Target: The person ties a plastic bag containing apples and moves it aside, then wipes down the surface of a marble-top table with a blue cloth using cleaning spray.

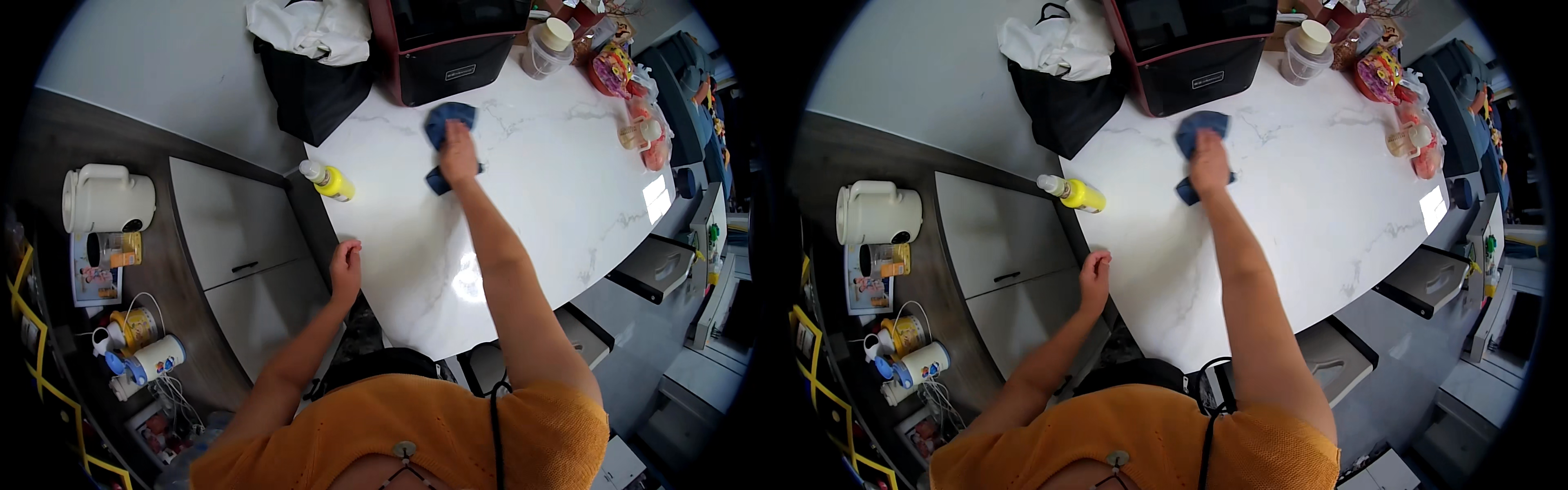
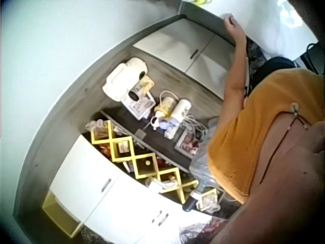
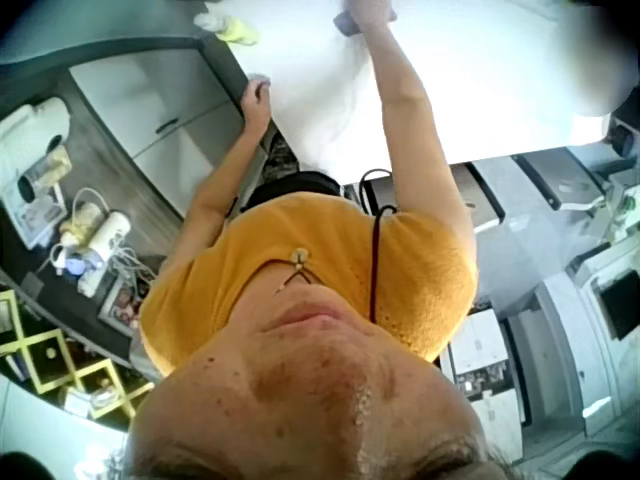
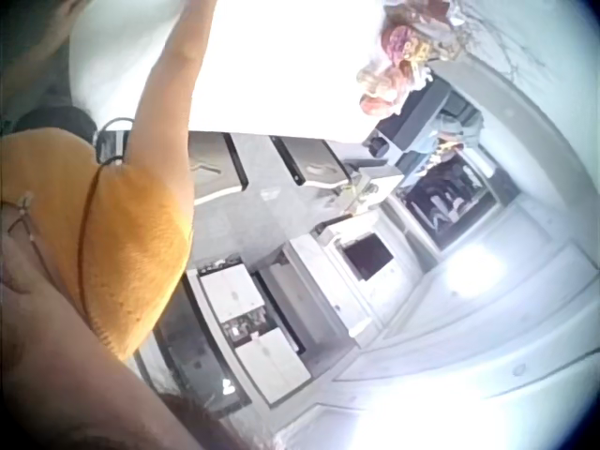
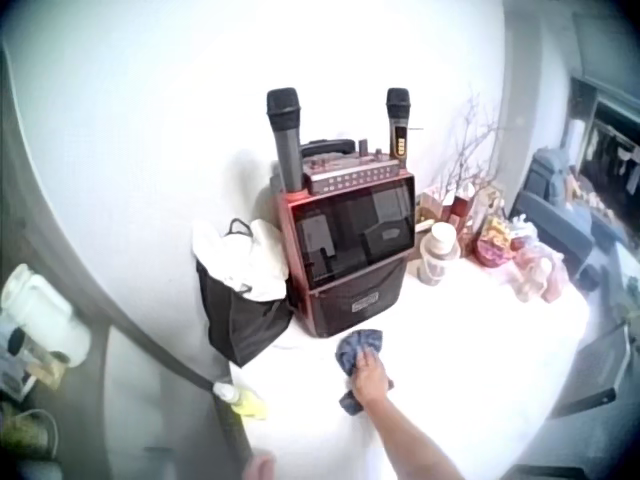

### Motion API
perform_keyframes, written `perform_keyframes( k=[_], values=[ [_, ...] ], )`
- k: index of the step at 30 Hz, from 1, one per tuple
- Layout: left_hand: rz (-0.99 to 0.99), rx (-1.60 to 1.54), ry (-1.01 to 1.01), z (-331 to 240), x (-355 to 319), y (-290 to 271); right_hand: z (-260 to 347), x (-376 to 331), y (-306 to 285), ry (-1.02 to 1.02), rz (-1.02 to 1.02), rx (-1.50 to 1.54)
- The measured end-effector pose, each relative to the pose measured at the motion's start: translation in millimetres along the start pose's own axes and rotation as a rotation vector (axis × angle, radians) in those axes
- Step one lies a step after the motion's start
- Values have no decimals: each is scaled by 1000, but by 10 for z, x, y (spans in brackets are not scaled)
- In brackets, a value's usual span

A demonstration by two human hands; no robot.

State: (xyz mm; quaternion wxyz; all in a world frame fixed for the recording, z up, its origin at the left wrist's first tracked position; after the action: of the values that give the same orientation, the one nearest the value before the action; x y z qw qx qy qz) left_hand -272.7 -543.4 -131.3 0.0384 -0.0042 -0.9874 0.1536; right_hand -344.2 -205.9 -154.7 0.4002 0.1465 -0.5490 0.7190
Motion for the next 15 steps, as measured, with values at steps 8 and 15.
perform_keyframes(
  k=[8,15],
  values=[
    [-67,-37,-9,96,135,-42,1279,-527,-504,-228,254,285],
    [-86,-44,-67,130,31,109,1345,-1511,-1567,-269,388,428]
  ],
)
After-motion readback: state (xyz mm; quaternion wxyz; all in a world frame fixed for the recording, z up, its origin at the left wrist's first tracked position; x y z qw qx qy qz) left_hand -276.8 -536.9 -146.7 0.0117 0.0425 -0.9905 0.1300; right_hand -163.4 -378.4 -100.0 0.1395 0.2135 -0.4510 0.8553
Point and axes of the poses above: each hand's wrist, its own x-axis towards the middle knuckle, its own y-axis out of the palm, z = x × y, the point moved 5 cm from there along x, towards the middle knuckle, and after that the axes turned 14 degrees about -z, right-handed, at the moved point
